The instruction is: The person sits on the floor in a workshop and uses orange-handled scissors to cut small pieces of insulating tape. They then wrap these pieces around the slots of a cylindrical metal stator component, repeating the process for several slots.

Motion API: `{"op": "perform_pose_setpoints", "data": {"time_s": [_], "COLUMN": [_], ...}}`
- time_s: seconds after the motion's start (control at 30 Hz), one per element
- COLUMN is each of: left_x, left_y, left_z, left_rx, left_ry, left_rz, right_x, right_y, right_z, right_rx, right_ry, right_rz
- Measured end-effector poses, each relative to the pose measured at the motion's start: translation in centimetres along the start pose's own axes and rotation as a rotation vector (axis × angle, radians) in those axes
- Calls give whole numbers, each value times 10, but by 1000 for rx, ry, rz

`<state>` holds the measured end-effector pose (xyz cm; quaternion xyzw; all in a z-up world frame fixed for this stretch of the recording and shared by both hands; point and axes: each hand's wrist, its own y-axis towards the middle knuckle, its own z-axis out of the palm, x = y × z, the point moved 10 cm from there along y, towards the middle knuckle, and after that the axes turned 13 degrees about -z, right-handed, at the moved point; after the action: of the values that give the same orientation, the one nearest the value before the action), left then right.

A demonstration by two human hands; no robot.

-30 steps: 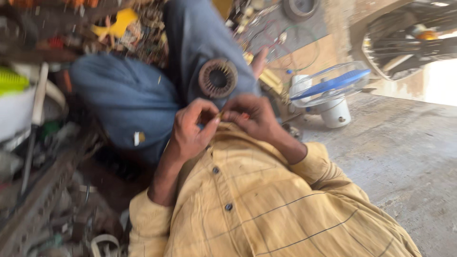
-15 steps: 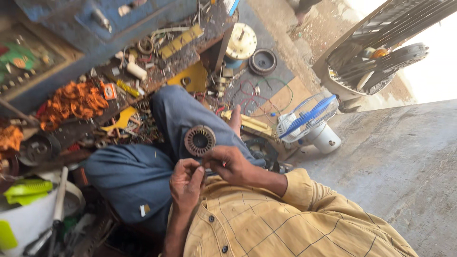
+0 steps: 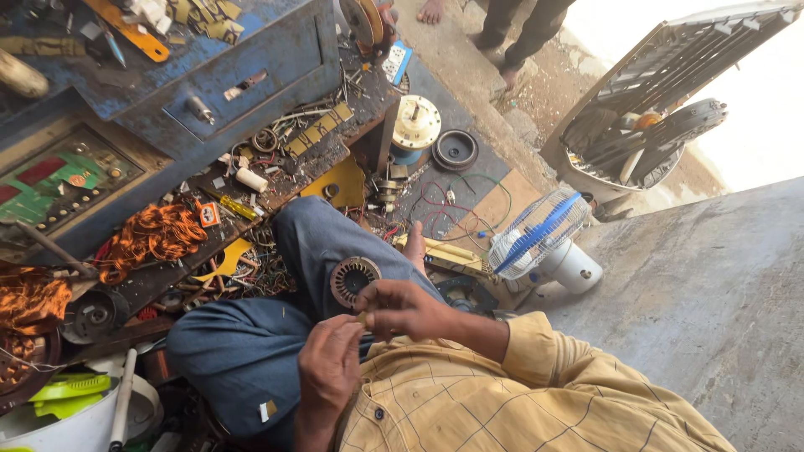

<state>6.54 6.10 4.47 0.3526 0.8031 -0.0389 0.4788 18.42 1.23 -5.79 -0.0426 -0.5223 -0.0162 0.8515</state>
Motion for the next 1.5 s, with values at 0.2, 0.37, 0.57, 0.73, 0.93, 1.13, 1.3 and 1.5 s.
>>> {"op": "perform_pose_setpoints", "data": {"time_s": [0.2, 0.37, 0.57, 0.73, 0.93, 1.13, 1.3, 1.5], "left_x": [16, 23, 33, 64, 98, 97, 100, 94], "left_y": [-1, 3, -4, -13, -21, -29, -32, -27], "left_z": [-2, 5, 5, 3, -17, -27, -26, -29], "left_rx": [46, 44, -16, -115, -237, -268, -256, -200], "left_ry": [-241, -249, -214, -204, -231, -172, -261, -368], "left_rz": [-128, -219, -185, -234, -321, -317, -361, -445], "right_x": [83, 79, 77, 73, 51, 22, 56, 38], "right_y": [-14, -12, -8, 8, 57, 77, 65, 36], "right_z": [36, 40, 43, 39, 41, 30, 5, -71], "right_rx": [216, 247, 272, 227, 304, 292, 170, -264], "right_ry": [-751, -820, -855, -1012, -1675, -1712, -1232, 659], "right_rz": [-693, -688, -665, -566, -250, -198, -405, -201]}}
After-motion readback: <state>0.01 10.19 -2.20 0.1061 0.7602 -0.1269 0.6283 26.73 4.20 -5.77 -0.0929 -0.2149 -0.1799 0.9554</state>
